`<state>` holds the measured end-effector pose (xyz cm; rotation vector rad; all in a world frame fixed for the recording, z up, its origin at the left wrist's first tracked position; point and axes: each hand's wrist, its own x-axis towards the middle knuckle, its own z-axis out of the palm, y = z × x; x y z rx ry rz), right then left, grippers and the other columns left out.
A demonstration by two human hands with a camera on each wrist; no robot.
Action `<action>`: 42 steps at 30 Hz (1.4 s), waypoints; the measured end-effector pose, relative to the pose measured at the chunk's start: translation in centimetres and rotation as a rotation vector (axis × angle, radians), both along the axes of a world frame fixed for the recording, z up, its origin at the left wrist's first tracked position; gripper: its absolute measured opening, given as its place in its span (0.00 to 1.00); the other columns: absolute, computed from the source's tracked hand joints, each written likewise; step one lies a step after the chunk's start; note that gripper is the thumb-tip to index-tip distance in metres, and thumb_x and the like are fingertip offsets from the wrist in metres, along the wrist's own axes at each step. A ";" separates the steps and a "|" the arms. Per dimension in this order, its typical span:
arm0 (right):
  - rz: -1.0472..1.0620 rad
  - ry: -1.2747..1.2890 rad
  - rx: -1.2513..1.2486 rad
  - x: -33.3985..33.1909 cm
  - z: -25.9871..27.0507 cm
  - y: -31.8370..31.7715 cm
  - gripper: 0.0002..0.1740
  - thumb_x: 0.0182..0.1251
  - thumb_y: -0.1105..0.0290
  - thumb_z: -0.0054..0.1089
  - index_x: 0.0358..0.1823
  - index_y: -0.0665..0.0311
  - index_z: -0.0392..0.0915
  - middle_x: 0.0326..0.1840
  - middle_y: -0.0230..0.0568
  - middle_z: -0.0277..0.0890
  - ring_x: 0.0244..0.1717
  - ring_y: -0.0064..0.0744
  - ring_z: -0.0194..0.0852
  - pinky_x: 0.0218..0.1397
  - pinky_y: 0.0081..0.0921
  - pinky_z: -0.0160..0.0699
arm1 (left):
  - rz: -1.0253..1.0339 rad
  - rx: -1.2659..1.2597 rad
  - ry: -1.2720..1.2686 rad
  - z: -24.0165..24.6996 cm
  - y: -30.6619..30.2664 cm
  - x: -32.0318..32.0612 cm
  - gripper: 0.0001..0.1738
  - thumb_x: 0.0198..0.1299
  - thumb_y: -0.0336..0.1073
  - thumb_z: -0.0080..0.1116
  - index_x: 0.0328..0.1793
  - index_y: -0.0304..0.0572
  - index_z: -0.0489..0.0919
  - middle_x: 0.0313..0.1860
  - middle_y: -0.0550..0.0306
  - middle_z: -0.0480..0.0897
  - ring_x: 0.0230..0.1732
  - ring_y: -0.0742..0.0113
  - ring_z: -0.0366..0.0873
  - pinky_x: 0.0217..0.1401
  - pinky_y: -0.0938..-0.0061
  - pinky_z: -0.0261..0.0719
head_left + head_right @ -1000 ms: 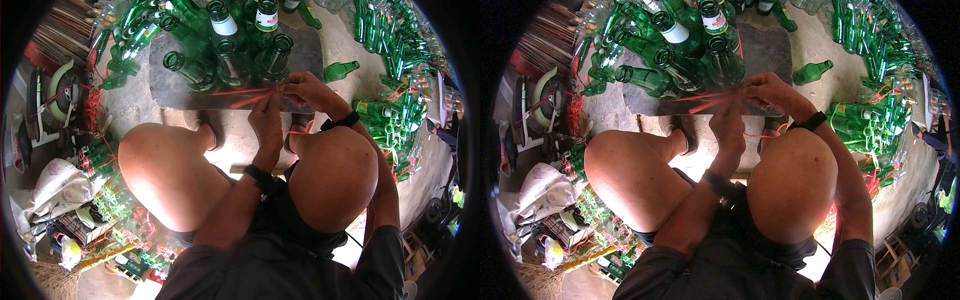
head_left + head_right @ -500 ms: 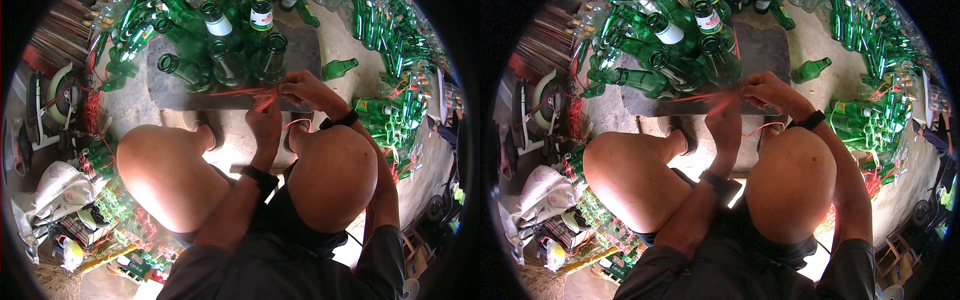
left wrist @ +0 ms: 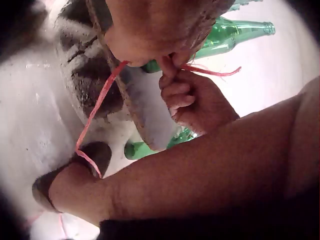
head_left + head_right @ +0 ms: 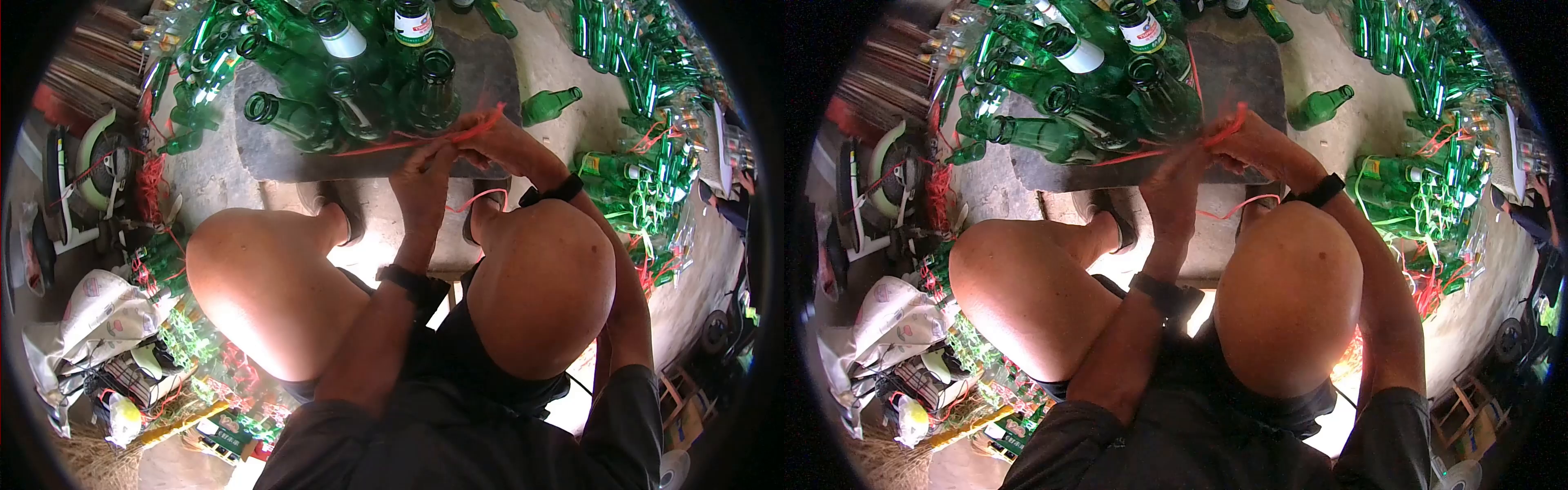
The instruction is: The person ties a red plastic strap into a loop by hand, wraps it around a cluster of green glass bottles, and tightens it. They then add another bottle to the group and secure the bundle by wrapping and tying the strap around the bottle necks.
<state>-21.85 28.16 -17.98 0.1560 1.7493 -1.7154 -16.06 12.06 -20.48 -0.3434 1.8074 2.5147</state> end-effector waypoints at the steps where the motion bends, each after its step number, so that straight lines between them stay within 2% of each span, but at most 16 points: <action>1: 0.010 0.015 -0.049 -0.1 -0.4 0.2 0.07 0.67 0.72 0.64 0.34 0.69 0.84 0.21 0.30 0.75 0.19 0.19 0.69 0.21 0.20 0.63 | -0.001 0.000 -0.001 0.6 -0.1 0.0 0.09 0.66 0.26 0.66 0.51 0.31 0.89 0.40 0.61 0.88 0.40 0.79 0.81 0.45 0.80 0.80; 4: 0.006 0.023 -0.066 0.0 -0.1 0.0 0.07 0.67 0.72 0.64 0.34 0.70 0.85 0.21 0.31 0.76 0.19 0.19 0.69 0.21 0.20 0.64 | -0.002 0.010 -0.117 1.6 -0.2 0.2 0.10 0.66 0.26 0.67 0.51 0.29 0.88 0.40 0.57 0.88 0.42 0.75 0.83 0.49 0.77 0.81; 6: -0.008 0.018 -0.034 0.0 -0.2 0.0 0.08 0.67 0.71 0.64 0.34 0.70 0.85 0.22 0.32 0.77 0.19 0.19 0.69 0.21 0.20 0.64 | 0.006 0.114 -0.205 1.5 -0.1 -0.2 0.10 0.66 0.27 0.68 0.51 0.29 0.87 0.41 0.54 0.89 0.42 0.71 0.84 0.50 0.77 0.82; 7: 0.034 0.038 -0.033 -0.1 -0.7 0.3 0.09 0.71 0.69 0.64 0.36 0.69 0.85 0.24 0.30 0.77 0.20 0.18 0.69 0.21 0.19 0.64 | 0.005 0.114 -0.205 1.7 -0.2 -0.2 0.10 0.66 0.27 0.68 0.51 0.29 0.87 0.41 0.54 0.89 0.42 0.71 0.84 0.50 0.77 0.82; 9: 0.076 0.056 -0.032 -0.1 -0.8 0.4 0.11 0.74 0.66 0.64 0.38 0.68 0.85 0.26 0.29 0.77 0.21 0.16 0.68 0.21 0.18 0.64 | 0.007 0.186 -0.308 1.9 -0.3 -0.1 0.10 0.65 0.28 0.69 0.50 0.30 0.87 0.40 0.54 0.89 0.34 0.76 0.81 0.39 0.81 0.79; 10: 0.072 0.053 -0.029 0.0 -0.4 0.3 0.11 0.74 0.66 0.64 0.38 0.67 0.85 0.26 0.29 0.77 0.21 0.16 0.69 0.22 0.18 0.65 | 0.006 0.186 -0.308 1.9 -0.4 -0.1 0.10 0.65 0.28 0.69 0.50 0.30 0.87 0.40 0.54 0.89 0.34 0.76 0.81 0.39 0.81 0.79; 12: 0.068 0.048 -0.026 0.0 0.1 0.2 0.11 0.74 0.66 0.64 0.39 0.67 0.85 0.26 0.29 0.78 0.21 0.16 0.69 0.22 0.18 0.66 | -0.012 0.184 -0.417 2.0 -0.6 -0.2 0.12 0.64 0.31 0.71 0.51 0.33 0.87 0.36 0.56 0.89 0.25 0.82 0.74 0.26 0.85 0.68; 13: 0.061 0.047 -0.012 0.0 0.3 0.2 0.10 0.72 0.67 0.63 0.38 0.69 0.85 0.26 0.31 0.79 0.22 0.18 0.70 0.23 0.19 0.67 | -0.012 0.184 -0.418 2.0 -0.6 -0.3 0.12 0.64 0.31 0.71 0.51 0.33 0.87 0.36 0.56 0.89 0.25 0.82 0.74 0.26 0.85 0.68; 15: 0.051 0.044 0.002 0.1 0.0 0.2 0.10 0.70 0.69 0.63 0.38 0.70 0.85 0.25 0.33 0.79 0.22 0.19 0.71 0.25 0.20 0.69 | -0.050 0.221 -0.402 2.0 -0.7 -0.2 0.13 0.63 0.35 0.72 0.50 0.35 0.87 0.33 0.57 0.89 0.19 0.85 0.66 0.19 0.85 0.55; 22: 0.055 0.057 -0.041 0.1 -0.9 0.3 0.10 0.74 0.66 0.64 0.40 0.68 0.85 0.28 0.31 0.80 0.24 0.16 0.72 0.25 0.18 0.70 | -0.070 0.194 -0.459 1.8 -0.6 -0.5 0.16 0.60 0.37 0.73 0.50 0.36 0.87 0.34 0.58 0.90 0.18 0.83 0.67 0.19 0.84 0.56; 31: 0.064 0.062 0.043 0.1 0.1 0.0 0.11 0.72 0.67 0.64 0.42 0.70 0.85 0.26 0.32 0.80 0.24 0.18 0.74 0.26 0.20 0.72 | 0.039 0.194 -0.439 2.0 -0.2 -0.7 0.17 0.56 0.35 0.74 0.50 0.35 0.87 0.32 0.56 0.89 0.25 0.78 0.78 0.22 0.82 0.57; 40: 0.069 0.097 0.124 0.1 1.6 -0.2 0.13 0.71 0.69 0.59 0.44 0.73 0.84 0.33 0.39 0.86 0.24 0.18 0.76 0.25 0.21 0.74 | 0.003 0.103 -0.494 2.0 0.0 -1.5 0.12 0.60 0.31 0.70 0.48 0.33 0.86 0.41 0.56 0.88 0.38 0.71 0.84 0.37 0.77 0.75; 42: 0.059 0.113 0.129 0.2 2.4 -0.4 0.13 0.71 0.70 0.58 0.44 0.73 0.84 0.34 0.40 0.87 0.24 0.18 0.76 0.25 0.21 0.75 | 0.026 0.159 -0.381 2.0 0.4 -1.4 0.10 0.62 0.29 0.67 0.47 0.31 0.85 0.42 0.56 0.88 0.39 0.69 0.84 0.43 0.74 0.80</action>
